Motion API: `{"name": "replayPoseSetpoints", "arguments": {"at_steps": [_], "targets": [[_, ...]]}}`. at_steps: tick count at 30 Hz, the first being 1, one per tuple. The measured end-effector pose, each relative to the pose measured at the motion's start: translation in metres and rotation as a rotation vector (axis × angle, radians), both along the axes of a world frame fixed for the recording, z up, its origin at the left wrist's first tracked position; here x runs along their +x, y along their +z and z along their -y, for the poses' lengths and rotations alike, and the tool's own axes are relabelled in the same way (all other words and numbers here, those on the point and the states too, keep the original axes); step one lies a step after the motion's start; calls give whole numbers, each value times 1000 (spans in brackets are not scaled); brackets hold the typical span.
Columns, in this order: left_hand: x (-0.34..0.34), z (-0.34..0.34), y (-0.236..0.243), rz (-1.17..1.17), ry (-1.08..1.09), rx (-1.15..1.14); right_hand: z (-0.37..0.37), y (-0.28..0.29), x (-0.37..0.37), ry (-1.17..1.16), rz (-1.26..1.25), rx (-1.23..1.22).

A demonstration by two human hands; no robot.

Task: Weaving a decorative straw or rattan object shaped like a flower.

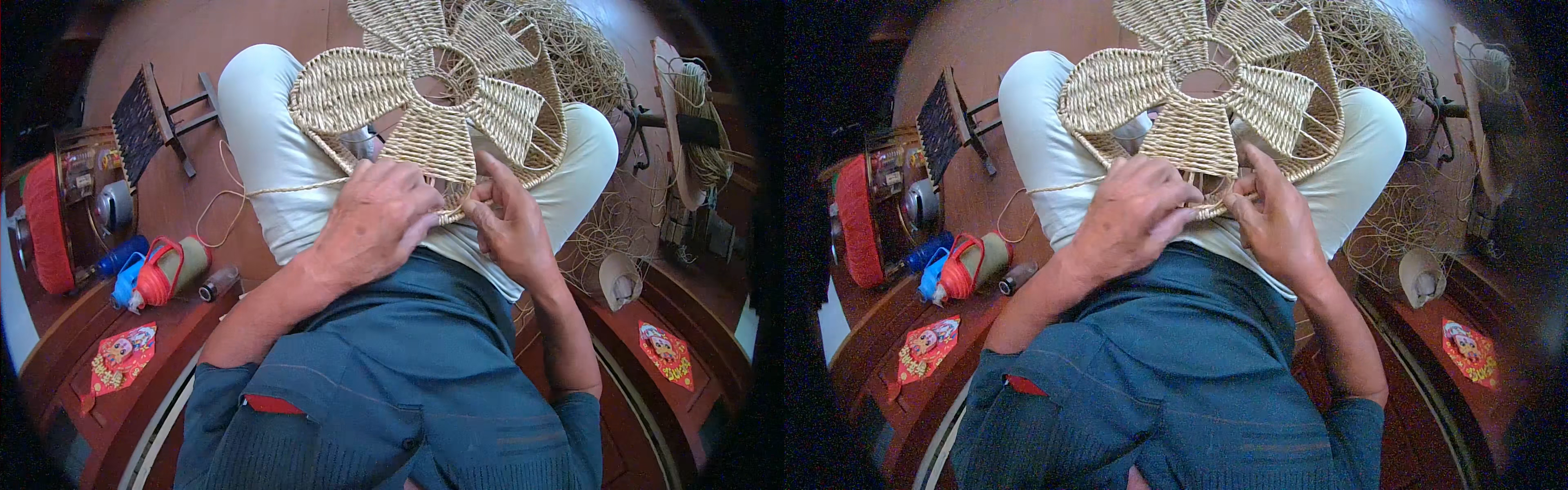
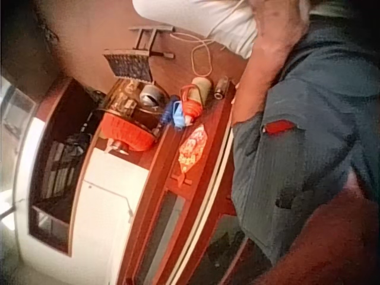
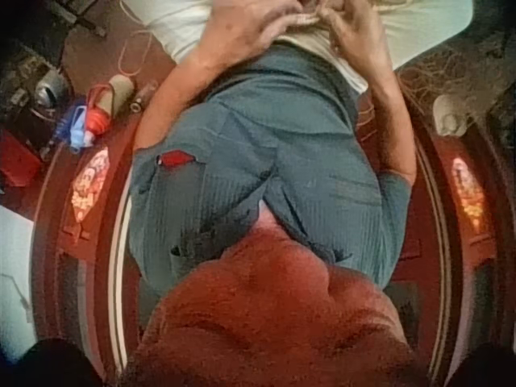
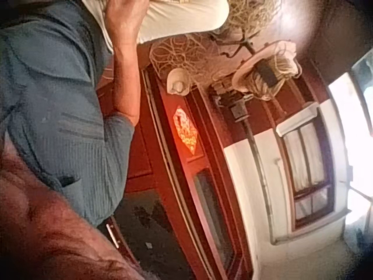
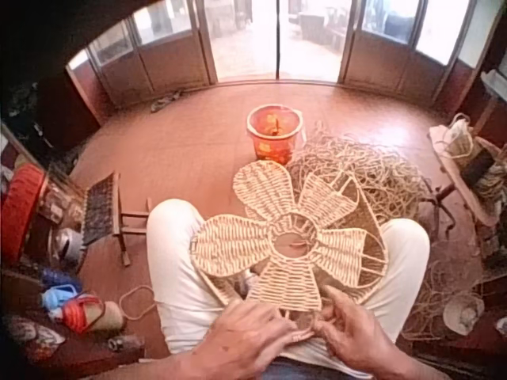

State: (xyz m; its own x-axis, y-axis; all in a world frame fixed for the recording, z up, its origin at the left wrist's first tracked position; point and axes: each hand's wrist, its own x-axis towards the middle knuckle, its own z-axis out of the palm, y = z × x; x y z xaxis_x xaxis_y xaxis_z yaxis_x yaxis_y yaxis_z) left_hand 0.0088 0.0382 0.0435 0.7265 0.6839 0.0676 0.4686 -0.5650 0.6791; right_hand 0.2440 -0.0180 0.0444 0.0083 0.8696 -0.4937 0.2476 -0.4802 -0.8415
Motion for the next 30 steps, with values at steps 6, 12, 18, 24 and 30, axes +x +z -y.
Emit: {"name": "replayPoseSetpoints", "arguments": {"at_steps": [6, 12, 18, 24, 30], "targets": [[-12, 0, -7, 89, 82, -47, 7, -1, -20, -196, 144, 160], [-5, 4, -6, 56, 55, -36, 8, -3, -26, -221, 211, 171], [-2, 5, -7, 55, 75, -29, 7, -15, -20, -346, -29, 112], [-1, 5, -11, 45, 68, -8, 48, -32, -39, -379, 51, 452], [-1, 5, -10, -1, 72, -33, 51, -17, -37, -418, -193, 289]]}}
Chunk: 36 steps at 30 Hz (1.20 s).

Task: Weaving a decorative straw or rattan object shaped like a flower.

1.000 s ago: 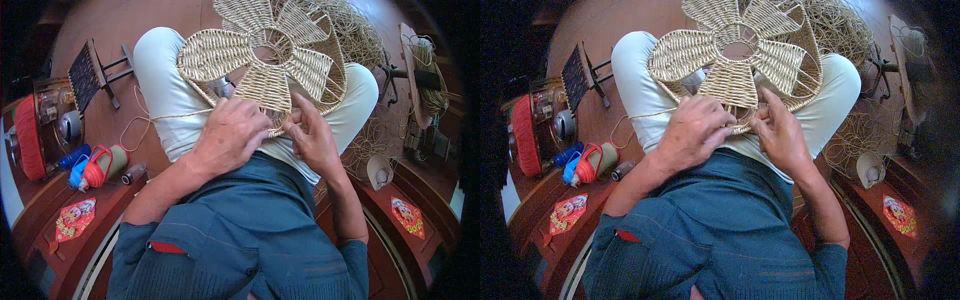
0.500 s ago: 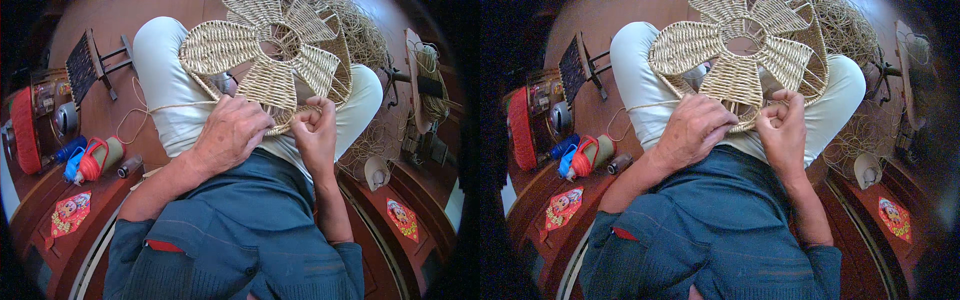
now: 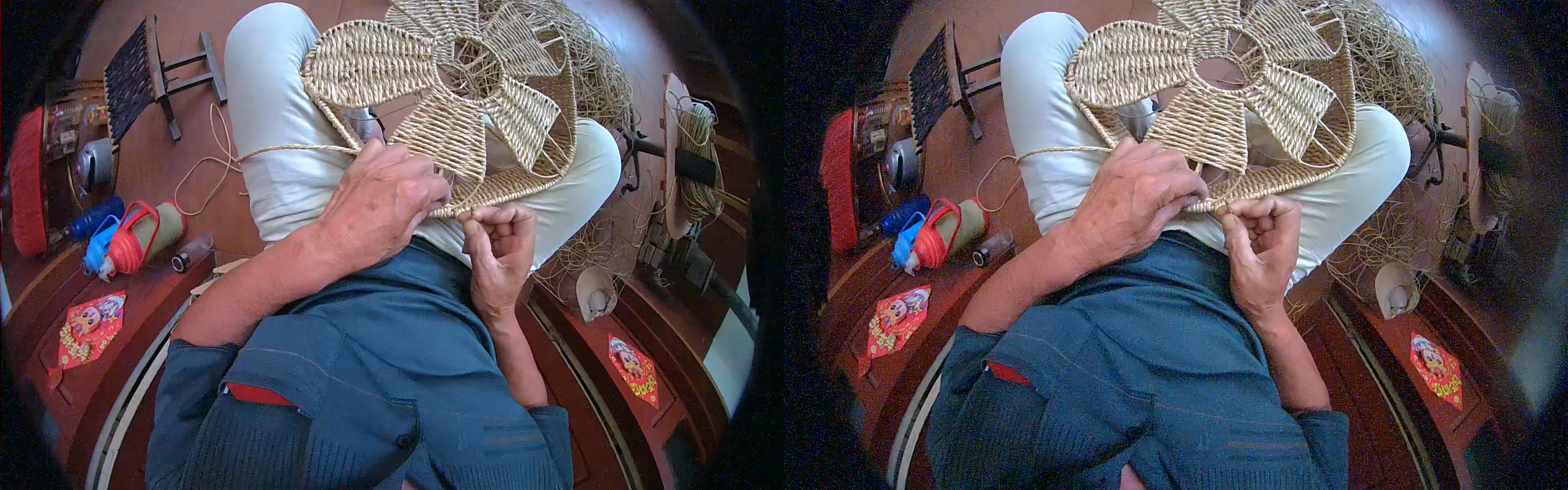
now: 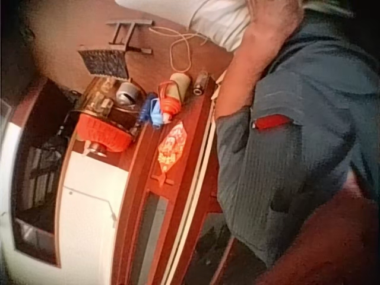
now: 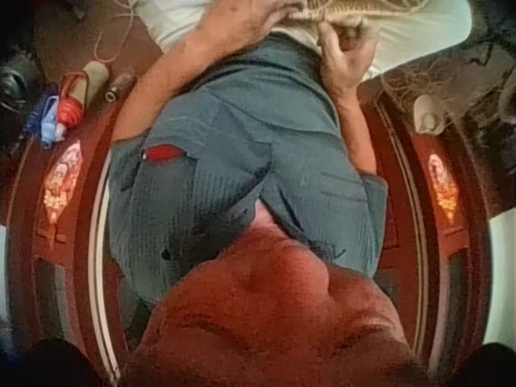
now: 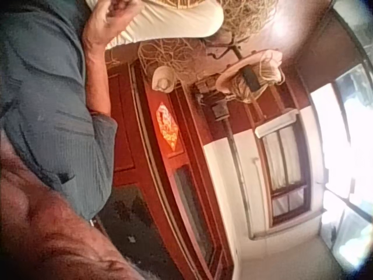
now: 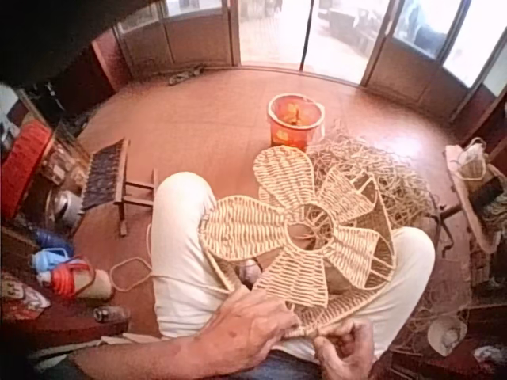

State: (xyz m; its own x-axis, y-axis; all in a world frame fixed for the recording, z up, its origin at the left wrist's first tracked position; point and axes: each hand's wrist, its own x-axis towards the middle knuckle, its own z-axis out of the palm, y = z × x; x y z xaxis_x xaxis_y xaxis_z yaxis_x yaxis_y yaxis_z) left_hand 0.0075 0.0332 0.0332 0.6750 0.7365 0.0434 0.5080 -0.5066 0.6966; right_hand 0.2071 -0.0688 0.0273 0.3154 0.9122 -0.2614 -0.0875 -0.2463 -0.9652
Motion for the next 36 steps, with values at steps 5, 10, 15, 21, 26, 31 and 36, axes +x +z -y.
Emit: {"name": "replayPoseSetpoints", "arguments": {"at_steps": [5, 10, 15, 21, 26, 31, 36], "targets": [[2, 1, -2, 1, 13, 20, -1, 8, 0, 82, -186, -102], [7, -1, -4, -30, -16, 42, -2, 7, -21, 146, -210, -120], [-8, -2, -17, 204, -18, 19, -3, 13, -19, 142, -84, -76], [-27, 6, 5, 136, 121, 93, -3, 16, -6, 199, 264, -51], [-21, 17, 8, 40, 46, 100, -12, 23, -7, 257, 515, 13], [-16, 11, 11, -48, 56, 107, -20, 19, -9, 304, 688, 140], [-12, 4, 2, 12, 84, 109, -26, 21, -13, 346, 767, 154]]}}
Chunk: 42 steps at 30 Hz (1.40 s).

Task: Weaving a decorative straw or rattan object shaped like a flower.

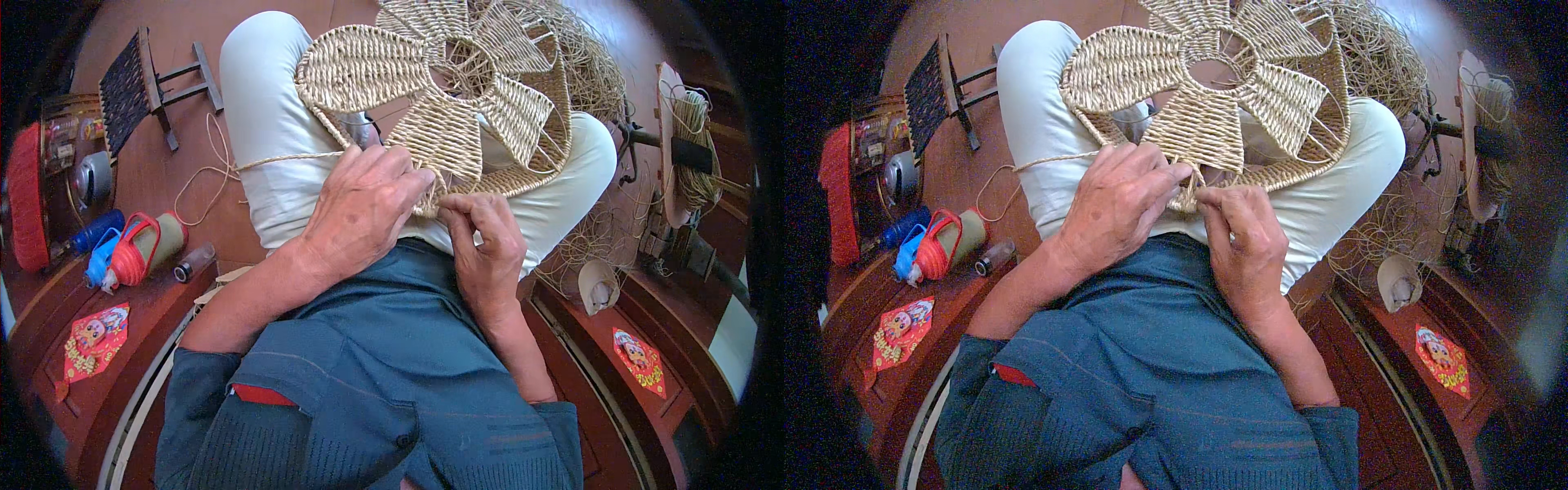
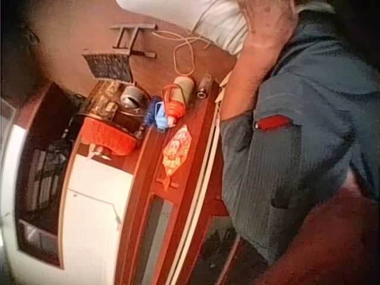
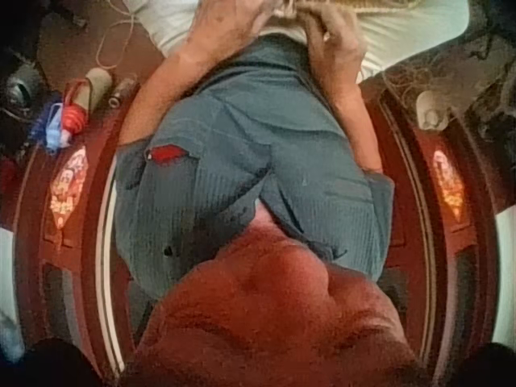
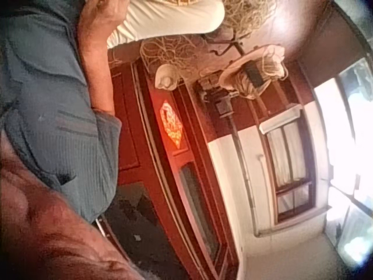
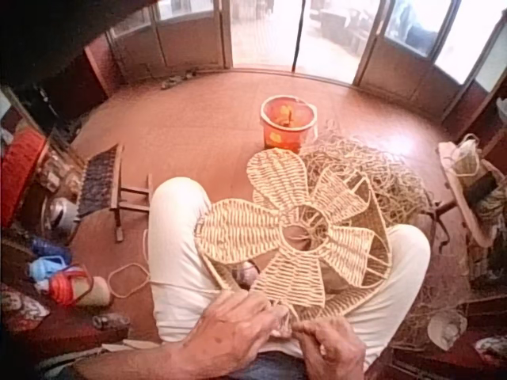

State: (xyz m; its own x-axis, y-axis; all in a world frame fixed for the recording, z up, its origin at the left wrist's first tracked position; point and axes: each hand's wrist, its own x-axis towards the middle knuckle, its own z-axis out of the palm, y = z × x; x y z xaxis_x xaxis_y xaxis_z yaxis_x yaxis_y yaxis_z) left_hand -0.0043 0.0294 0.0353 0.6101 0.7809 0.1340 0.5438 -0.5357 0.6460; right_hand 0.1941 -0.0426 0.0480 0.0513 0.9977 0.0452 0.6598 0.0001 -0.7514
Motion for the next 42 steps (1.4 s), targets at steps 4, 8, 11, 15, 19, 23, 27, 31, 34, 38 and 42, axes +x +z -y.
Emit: {"name": "replayPoseSetpoints", "arguments": {"at_steps": [4, 8, 11, 15, 19, 23, 27, 31, 34, 38, 42], "targets": [[2, 0, -8, 175, 53, -21, -3, -1, -3, -20, 4, 3], [6, 5, -6, 162, 16, -32, -8, -3, -7, 6, 0, 10], [13, 7, -2, -1, 15, -51, -12, -12, -6, -25, -13, -8], [24, -1, -5, 26, 24, -142, -12, -6, -5, -86, -10, -42], [30, -10, -9, 3, -23, -207, -5, -17, 1, -80, 5, -6], [17, -4, -16, -43, 23, -250, -4, -27, -13, -86, -69, 32], [16, -6, -14, -52, -11, -239, 1, -31, -16, -126, -17, 13], [16, 2, -8, -82, 12, -205, 2, -28, -14, -105, -72, 6], [15, 14, -8, 40, -22, -41, 5, -41, -9, -102, -122, 163], [17, 15, -5, 66, -88, 72, 5, -25, 2, -109, -116, 92], [18, 21, -11, 143, 29, 122, 6, -30, 1, -117, -156, 93]]}}
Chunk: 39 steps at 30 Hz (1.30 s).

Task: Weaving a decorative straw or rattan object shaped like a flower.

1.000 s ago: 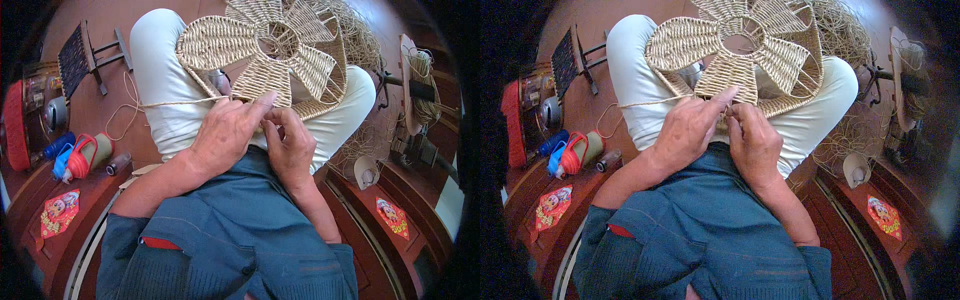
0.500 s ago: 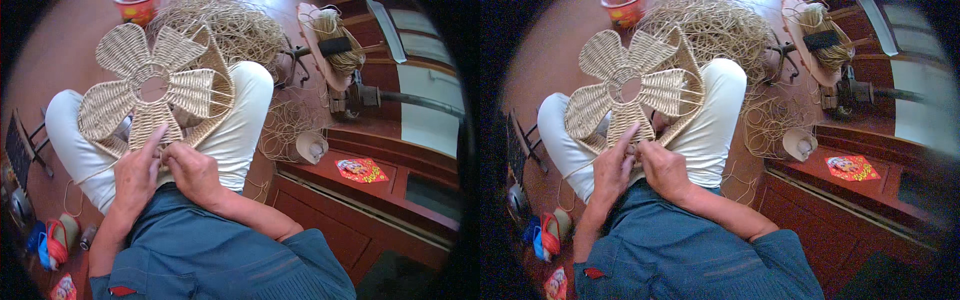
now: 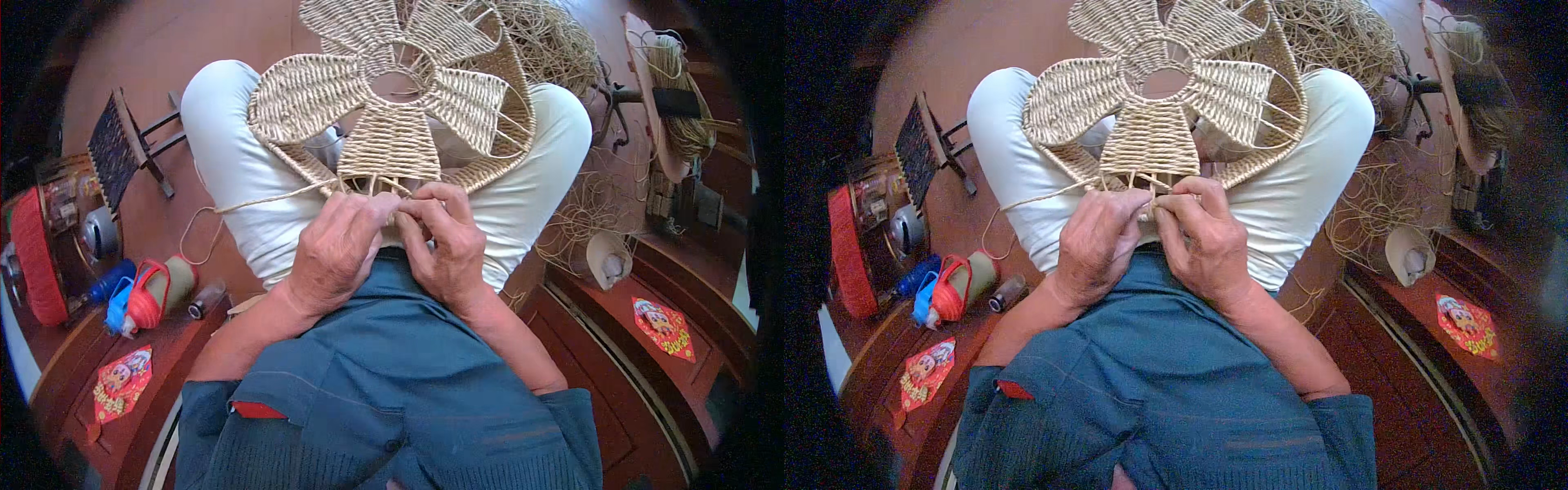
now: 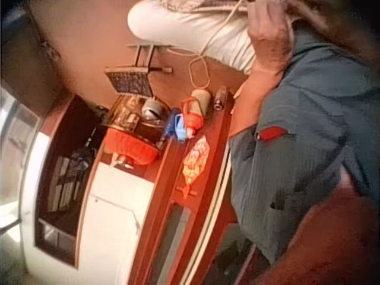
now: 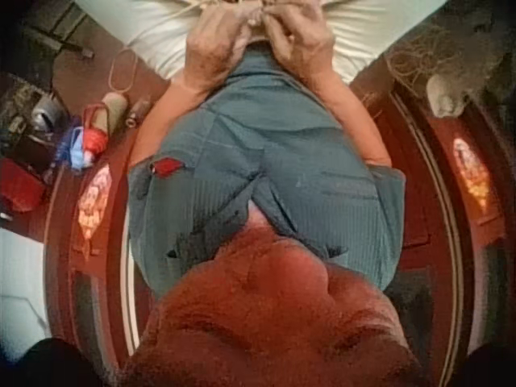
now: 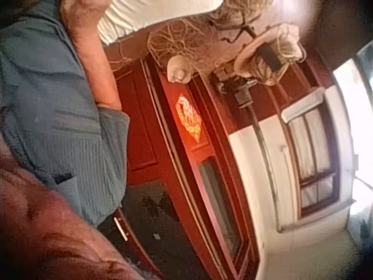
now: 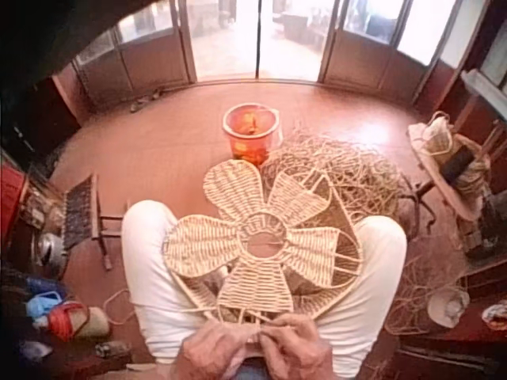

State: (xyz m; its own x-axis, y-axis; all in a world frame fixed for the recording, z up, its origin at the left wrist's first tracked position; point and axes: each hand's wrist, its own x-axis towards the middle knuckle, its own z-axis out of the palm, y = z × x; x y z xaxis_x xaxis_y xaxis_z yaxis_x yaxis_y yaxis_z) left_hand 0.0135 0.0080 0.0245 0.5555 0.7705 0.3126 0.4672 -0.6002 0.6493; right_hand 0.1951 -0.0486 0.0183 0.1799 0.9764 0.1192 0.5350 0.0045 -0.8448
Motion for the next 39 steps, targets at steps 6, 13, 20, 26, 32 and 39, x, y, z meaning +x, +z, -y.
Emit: {"name": "replayPoseSetpoints", "arguments": {"at_steps": [6, 13, 20, 26, 32, 39], "targets": [[-5, 6, 0, 59, 138, -239, -1, 2, 6, 158, 115, 36], [-10, 12, 4, 16, 99, -105, 1, 2, 6, 201, 175, -10], [-8, 17, 4, 6, 182, -258, 2, -2, 10, 210, 274, 13], [-4, 21, 6, 58, 275, -334, 1, 0, 3, 136, 298, 135], [-4, 23, 7, -24, 304, -252, -10, 4, 1, 231, 268, 113], [-8, 25, 1, 80, 323, -321, -12, 7, -3, 257, 240, 19]]}}
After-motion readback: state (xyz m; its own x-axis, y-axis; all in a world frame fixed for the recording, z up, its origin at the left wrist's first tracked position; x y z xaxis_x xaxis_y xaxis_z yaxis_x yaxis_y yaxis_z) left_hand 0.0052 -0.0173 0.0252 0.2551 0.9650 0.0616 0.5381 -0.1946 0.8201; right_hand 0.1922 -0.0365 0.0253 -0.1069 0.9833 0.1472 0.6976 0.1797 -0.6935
